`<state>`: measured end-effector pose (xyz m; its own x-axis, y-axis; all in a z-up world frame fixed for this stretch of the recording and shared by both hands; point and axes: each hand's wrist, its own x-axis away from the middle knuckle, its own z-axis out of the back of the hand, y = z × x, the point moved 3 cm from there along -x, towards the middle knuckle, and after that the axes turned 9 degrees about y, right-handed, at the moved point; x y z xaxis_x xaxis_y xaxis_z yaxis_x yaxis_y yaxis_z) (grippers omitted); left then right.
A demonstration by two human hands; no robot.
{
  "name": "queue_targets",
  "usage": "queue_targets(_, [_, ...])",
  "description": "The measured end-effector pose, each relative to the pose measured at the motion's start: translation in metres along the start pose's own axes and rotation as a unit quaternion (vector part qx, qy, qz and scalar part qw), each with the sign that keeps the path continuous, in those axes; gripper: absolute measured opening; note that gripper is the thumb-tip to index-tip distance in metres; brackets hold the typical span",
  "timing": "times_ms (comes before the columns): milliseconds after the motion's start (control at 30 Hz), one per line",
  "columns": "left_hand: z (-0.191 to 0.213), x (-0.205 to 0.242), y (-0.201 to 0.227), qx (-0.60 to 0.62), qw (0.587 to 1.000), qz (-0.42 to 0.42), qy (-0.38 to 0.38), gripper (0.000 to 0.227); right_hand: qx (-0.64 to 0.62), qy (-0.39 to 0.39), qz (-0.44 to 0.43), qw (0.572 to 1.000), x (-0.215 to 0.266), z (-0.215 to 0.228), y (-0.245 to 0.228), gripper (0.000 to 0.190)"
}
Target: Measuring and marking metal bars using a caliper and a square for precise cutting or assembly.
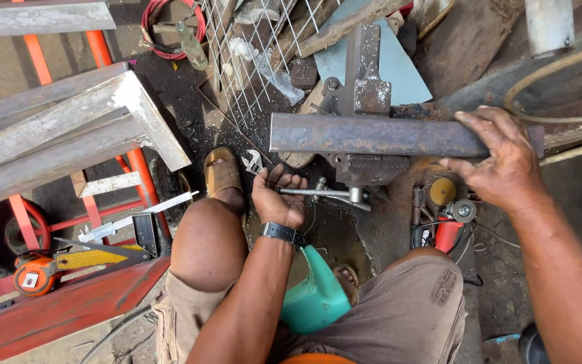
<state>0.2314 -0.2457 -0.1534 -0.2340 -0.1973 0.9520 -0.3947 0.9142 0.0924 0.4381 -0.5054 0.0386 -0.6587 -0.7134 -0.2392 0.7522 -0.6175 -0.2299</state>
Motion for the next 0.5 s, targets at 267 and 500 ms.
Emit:
queue_targets(267, [0.007, 0.019, 0.006, -0.256, 0.959, -0.119, 0.01, 0.028, -0.226, 0.313, -0.248, 0.888, 0.115, -0.071, -0.052, 0.021])
queue_targets(500, [0.016, 0.019, -0.018, -0.37, 0.893, -0.235, -0.1, 0.054, -0.402, 0.254, -0.535, 0.698, 0.086, -0.128, -0.055, 0.007])
